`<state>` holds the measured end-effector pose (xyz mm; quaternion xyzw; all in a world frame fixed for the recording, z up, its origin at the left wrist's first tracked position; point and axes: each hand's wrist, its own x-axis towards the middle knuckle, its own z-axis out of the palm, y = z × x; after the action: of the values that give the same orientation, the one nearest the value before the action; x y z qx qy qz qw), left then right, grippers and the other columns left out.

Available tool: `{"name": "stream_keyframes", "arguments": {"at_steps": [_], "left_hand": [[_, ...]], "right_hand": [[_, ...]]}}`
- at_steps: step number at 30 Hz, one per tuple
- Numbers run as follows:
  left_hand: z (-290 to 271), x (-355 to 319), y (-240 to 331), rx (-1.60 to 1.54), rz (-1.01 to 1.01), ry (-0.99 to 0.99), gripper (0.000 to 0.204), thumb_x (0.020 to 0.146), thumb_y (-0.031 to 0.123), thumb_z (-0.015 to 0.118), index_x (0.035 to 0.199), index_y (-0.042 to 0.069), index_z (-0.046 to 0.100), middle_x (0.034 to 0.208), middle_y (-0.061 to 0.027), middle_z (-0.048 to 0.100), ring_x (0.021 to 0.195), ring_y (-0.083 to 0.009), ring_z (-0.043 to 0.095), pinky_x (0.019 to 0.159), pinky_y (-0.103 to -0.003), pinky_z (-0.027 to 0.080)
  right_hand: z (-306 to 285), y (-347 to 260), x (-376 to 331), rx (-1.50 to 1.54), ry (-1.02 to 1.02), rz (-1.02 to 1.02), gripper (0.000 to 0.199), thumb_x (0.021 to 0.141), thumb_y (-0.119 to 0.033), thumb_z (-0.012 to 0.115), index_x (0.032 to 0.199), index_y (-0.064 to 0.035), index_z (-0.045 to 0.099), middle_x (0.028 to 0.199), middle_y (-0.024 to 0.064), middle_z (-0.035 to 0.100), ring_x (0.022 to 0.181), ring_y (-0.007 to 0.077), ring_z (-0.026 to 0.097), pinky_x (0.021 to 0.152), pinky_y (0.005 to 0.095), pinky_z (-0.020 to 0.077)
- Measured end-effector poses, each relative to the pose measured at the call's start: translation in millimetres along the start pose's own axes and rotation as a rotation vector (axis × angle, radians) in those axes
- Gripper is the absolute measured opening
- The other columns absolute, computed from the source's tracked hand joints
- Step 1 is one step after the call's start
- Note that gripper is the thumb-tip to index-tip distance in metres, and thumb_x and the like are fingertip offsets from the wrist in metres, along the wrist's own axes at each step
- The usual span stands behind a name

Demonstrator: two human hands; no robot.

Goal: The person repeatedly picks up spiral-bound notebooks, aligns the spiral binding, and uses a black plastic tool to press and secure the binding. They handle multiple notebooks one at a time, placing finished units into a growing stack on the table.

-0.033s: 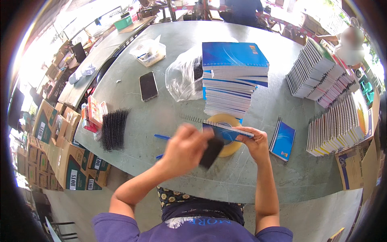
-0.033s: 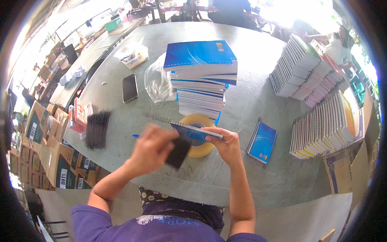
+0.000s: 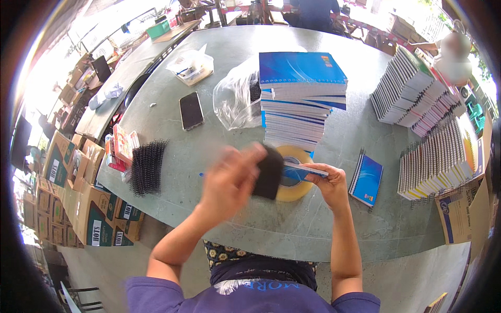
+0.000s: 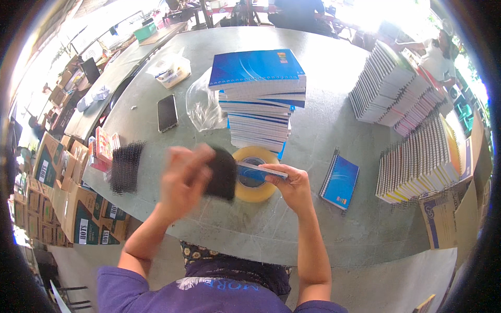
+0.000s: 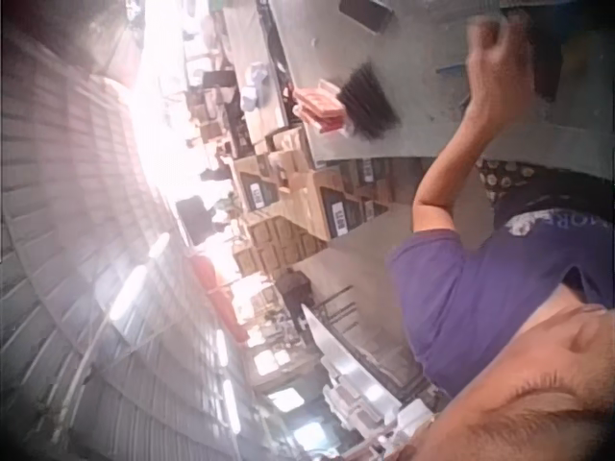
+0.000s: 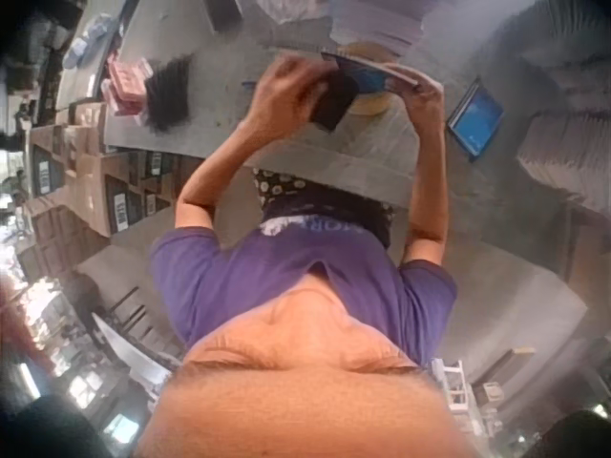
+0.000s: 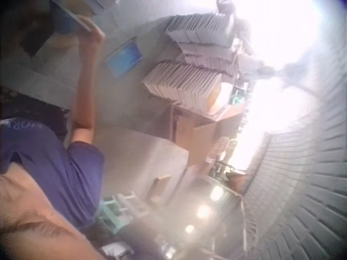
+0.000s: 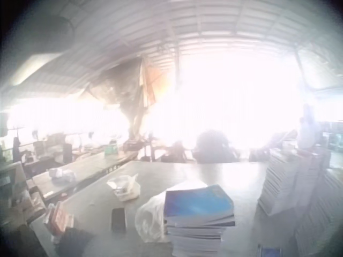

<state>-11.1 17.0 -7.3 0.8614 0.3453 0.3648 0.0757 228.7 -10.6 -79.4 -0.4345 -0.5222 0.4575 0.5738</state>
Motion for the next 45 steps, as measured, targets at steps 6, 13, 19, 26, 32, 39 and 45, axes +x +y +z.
{"name": "stream_keyframes", "arguments": {"at_steps": [6, 13, 19, 26, 32, 39, 45], "left_hand": [[12, 0, 1, -0.080, 0.054, -0.023, 0.039, 0.074, 0.002, 0.069, 0.111, 0.011, 0.064, 0.096, -0.0125, 0.062, 0.084, -0.0273, 0.059, 0.077, -0.036, 0.050], [20, 5, 9, -0.158, -0.001, -0.038, 0.030, 0.076, 0.003, 0.068, 0.105, 0.011, 0.066, 0.094, -0.0119, 0.063, 0.084, -0.0274, 0.059, 0.074, -0.035, 0.049], [28, 10, 16, -0.173, -0.039, -0.212, 0.031, 0.075, 0.005, 0.068, 0.106, 0.012, 0.064, 0.087, -0.0118, 0.060, 0.082, -0.0268, 0.060, 0.073, -0.036, 0.049], [38, 12, 19, -0.141, 0.002, -0.267, 0.033, 0.073, 0.004, 0.071, 0.105, 0.010, 0.065, 0.086, -0.0107, 0.058, 0.082, -0.0276, 0.062, 0.072, -0.035, 0.050], [36, 26, 27, -0.136, 0.018, -0.062, 0.030, 0.073, -0.002, 0.067, 0.102, 0.006, 0.067, 0.089, -0.0123, 0.062, 0.084, -0.0257, 0.059, 0.077, -0.036, 0.048], [47, 11, 35, -0.192, -0.001, -0.104, 0.028, 0.076, 0.007, 0.069, 0.103, 0.012, 0.066, 0.091, -0.0097, 0.057, 0.079, -0.0268, 0.059, 0.063, -0.036, 0.050], [59, -25, 40, -0.146, 0.126, -0.196, 0.033, 0.077, 0.012, 0.068, 0.110, 0.011, 0.062, 0.097, -0.0092, 0.057, 0.083, -0.0261, 0.058, 0.065, -0.037, 0.049]], "right_hand": [[-3, 0, -1, -0.020, -0.013, 0.001, 0.021, 0.083, 0.002, 0.064, 0.103, -0.0002, 0.067, 0.098, 0.0087, 0.069, 0.088, 0.0132, 0.062, 0.082, 0.0258, 0.0498], [-2, -1, -4, 0.026, 0.009, 0.047, 0.020, 0.082, 0.000, 0.066, 0.102, 0.0007, 0.066, 0.094, 0.0064, 0.068, 0.086, 0.0117, 0.061, 0.079, 0.0238, 0.0499], [-1, -6, -6, 0.068, -0.020, 0.047, 0.020, 0.082, 0.002, 0.066, 0.102, 0.0014, 0.065, 0.094, 0.0053, 0.067, 0.088, 0.0103, 0.061, 0.079, 0.0236, 0.0507], [-3, 2, -7, 0.062, -0.072, 0.077, 0.025, 0.083, 0.007, 0.063, 0.107, 0.0017, 0.064, 0.095, 0.0043, 0.067, 0.085, 0.0087, 0.061, 0.077, 0.0230, 0.0512], [-5, 8, -7, 0.069, -0.106, 0.061, 0.032, 0.085, 0.008, 0.057, 0.115, -0.0008, 0.062, 0.095, 0.0005, 0.066, 0.085, 0.0061, 0.057, 0.077, 0.0218, 0.0477], [-2, 9, -9, 0.120, -0.092, 0.037, 0.031, 0.086, 0.006, 0.057, 0.116, -0.0005, 0.061, 0.098, 0.0037, 0.066, 0.087, 0.0074, 0.057, 0.080, 0.0240, 0.0480], [2, 1, -5, 0.157, -0.106, -0.090, 0.026, 0.086, 0.001, 0.060, 0.112, -0.0001, 0.062, 0.110, 0.0080, 0.064, 0.101, 0.0134, 0.058, 0.088, 0.0268, 0.0484]]}}
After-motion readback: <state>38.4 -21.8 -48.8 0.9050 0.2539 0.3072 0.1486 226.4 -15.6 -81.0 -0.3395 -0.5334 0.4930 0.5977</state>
